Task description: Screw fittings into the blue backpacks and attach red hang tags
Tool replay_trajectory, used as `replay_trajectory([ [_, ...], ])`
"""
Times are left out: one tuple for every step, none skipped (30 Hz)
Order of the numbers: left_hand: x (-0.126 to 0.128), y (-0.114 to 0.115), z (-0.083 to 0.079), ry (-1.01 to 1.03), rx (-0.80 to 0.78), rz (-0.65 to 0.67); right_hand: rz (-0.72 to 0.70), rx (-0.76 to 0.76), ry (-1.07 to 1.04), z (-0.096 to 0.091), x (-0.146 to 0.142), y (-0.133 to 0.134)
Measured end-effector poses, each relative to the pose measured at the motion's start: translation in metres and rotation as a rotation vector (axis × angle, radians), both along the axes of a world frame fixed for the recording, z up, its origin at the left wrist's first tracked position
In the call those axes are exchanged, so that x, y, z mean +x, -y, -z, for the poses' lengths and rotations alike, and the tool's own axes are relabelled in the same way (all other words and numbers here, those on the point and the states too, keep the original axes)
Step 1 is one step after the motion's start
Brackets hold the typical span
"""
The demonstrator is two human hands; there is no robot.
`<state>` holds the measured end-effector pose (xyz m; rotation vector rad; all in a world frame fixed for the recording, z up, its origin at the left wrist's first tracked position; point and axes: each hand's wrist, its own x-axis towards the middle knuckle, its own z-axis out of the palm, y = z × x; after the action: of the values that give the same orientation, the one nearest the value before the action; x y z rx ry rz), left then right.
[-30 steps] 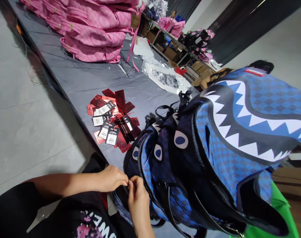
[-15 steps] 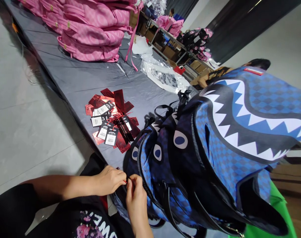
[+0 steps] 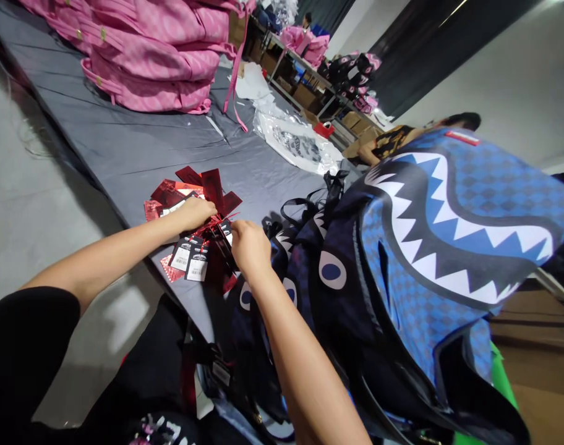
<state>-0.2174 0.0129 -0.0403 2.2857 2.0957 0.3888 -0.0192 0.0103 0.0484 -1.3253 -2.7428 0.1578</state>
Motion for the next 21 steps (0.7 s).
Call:
replay_trajectory([
  [0.002,-0.007,0.002,-0.022,-0.012,0.009,0.034,-0.040,0.057,0.008,-0.018,-0.019],
  [0.004,-0.012,0.004,-0.044,-0.022,0.017,0.062,-0.079,0.100,0.018,-0.033,-0.036],
  [0.006,-0.015,0.006,-0.062,-0.028,0.024,0.080,-0.107,0.129,0.029,-0.045,-0.049],
  [0.007,-0.018,0.008,-0.077,-0.031,0.033,0.093,-0.123,0.148,0.040,-0.054,-0.058],
  [0.007,-0.020,0.010,-0.090,-0.030,0.047,0.097,-0.128,0.158,0.050,-0.061,-0.065],
  [0.007,-0.022,0.011,-0.102,-0.028,0.061,0.098,-0.126,0.165,0.059,-0.065,-0.069],
  [0.006,-0.023,0.011,-0.114,-0.023,0.075,0.102,-0.126,0.175,0.067,-0.068,-0.071],
  [0.004,-0.025,0.011,-0.125,-0.018,0.088,0.109,-0.128,0.185,0.073,-0.070,-0.072],
  [0.002,-0.026,0.010,-0.136,-0.013,0.102,0.117,-0.130,0.194,0.077,-0.071,-0.072],
  [-0.001,-0.027,0.008,-0.146,-0.008,0.117,0.126,-0.133,0.199,0.081,-0.072,-0.072],
  [-0.004,-0.027,0.005,-0.156,-0.004,0.131,0.135,-0.135,0.199,0.084,-0.073,-0.072],
  [-0.008,-0.027,0.002,-0.166,0.001,0.142,0.145,-0.133,0.194,0.085,-0.073,-0.072],
  [-0.013,-0.026,-0.003,-0.175,0.006,0.145,0.158,-0.131,0.183,0.087,-0.072,-0.073],
  [-0.019,-0.025,-0.008,-0.186,0.011,0.141,0.173,-0.133,0.169,0.088,-0.071,-0.074],
  [-0.026,-0.024,-0.014,-0.197,0.024,0.123,0.188,-0.140,0.153,0.089,-0.070,-0.074],
  [-0.032,-0.023,-0.019,-0.201,0.042,0.097,0.204,-0.155,0.133,0.090,-0.070,-0.075],
  [-0.038,-0.023,-0.025,-0.189,0.068,0.069,0.218,-0.177,0.109,0.090,-0.069,-0.076],
  [-0.043,-0.023,-0.030,-0.153,0.103,0.041,0.230,-0.203,0.082,0.090,-0.069,-0.078],
  [-0.048,-0.024,-0.035,-0.090,0.152,0.012,0.240,-0.227,0.053,0.089,-0.070,-0.079],
  [-0.051,-0.025,-0.040,0.002,0.216,-0.015,0.245,-0.244,0.015,0.086,-0.072,-0.081],
  [-0.053,-0.027,-0.044,0.130,0.307,-0.045,0.243,-0.255,-0.035,0.081,-0.074,-0.083],
])
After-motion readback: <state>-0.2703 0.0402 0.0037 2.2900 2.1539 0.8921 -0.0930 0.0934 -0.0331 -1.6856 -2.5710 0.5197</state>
